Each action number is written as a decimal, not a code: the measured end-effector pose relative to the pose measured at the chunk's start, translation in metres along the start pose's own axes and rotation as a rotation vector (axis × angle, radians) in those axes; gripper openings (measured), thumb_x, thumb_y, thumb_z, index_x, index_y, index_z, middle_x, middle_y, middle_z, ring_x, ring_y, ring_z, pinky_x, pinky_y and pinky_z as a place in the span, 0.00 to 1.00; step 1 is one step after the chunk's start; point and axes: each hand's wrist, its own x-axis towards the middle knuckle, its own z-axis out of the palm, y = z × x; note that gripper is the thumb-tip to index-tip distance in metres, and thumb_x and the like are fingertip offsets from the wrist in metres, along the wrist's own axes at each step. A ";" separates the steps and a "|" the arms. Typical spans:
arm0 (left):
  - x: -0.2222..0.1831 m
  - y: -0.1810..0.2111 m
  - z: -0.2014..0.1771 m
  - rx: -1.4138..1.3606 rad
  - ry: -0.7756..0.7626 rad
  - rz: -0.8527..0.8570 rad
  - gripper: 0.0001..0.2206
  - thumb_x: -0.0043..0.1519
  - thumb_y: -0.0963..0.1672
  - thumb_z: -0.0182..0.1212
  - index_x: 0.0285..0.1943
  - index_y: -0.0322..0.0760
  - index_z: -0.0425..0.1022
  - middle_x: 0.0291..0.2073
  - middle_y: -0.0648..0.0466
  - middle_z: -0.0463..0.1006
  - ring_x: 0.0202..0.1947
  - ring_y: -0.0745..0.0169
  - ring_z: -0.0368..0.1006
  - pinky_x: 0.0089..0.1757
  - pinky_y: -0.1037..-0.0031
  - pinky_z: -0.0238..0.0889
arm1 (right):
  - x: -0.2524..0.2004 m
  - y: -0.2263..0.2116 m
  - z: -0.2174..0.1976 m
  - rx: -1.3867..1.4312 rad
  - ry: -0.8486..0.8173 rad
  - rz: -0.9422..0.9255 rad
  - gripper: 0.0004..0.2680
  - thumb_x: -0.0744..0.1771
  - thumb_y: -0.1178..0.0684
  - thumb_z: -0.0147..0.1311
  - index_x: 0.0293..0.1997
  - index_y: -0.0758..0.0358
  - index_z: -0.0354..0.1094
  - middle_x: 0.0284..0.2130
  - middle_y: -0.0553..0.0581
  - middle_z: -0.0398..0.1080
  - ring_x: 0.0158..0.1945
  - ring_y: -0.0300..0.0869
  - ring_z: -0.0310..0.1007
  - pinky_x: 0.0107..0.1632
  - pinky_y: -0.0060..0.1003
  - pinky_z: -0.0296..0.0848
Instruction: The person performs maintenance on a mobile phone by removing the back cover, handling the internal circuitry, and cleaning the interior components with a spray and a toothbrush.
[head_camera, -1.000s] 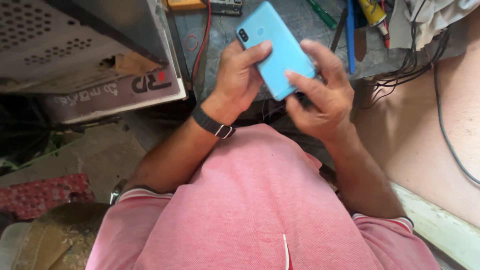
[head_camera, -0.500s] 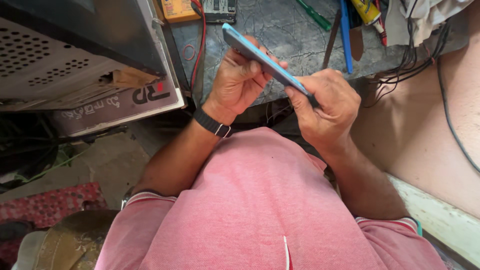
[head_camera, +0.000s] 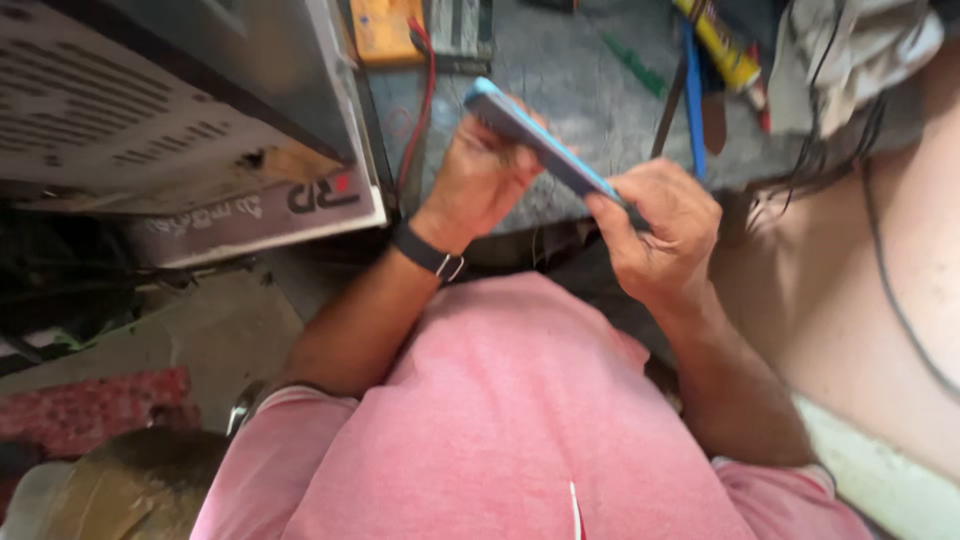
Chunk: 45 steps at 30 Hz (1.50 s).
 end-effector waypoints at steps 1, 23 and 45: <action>0.001 0.004 0.001 0.006 -0.016 0.017 0.10 0.65 0.34 0.69 0.53 0.32 0.78 0.44 0.48 0.82 0.44 0.60 0.78 0.49 0.68 0.69 | 0.006 -0.002 -0.002 -0.002 0.002 -0.024 0.05 0.68 0.60 0.66 0.44 0.63 0.74 0.33 0.58 0.72 0.34 0.46 0.73 0.40 0.36 0.68; 0.001 0.010 0.058 1.161 0.230 0.096 0.06 0.70 0.42 0.60 0.44 0.31 0.76 0.27 0.56 0.74 0.29 0.73 0.67 0.33 0.74 0.62 | 0.030 0.092 0.027 1.006 -0.049 0.581 0.05 0.71 0.55 0.60 0.46 0.67 0.73 0.38 0.54 0.76 0.41 0.37 0.73 0.49 0.33 0.73; 0.018 0.016 0.106 1.727 0.069 0.423 0.03 0.66 0.40 0.62 0.41 0.36 0.73 0.27 0.45 0.74 0.28 0.44 0.74 0.32 0.57 0.64 | 0.021 0.117 0.036 1.521 -0.142 0.592 0.07 0.70 0.57 0.62 0.50 0.66 0.69 0.42 0.57 0.77 0.46 0.43 0.78 0.53 0.38 0.77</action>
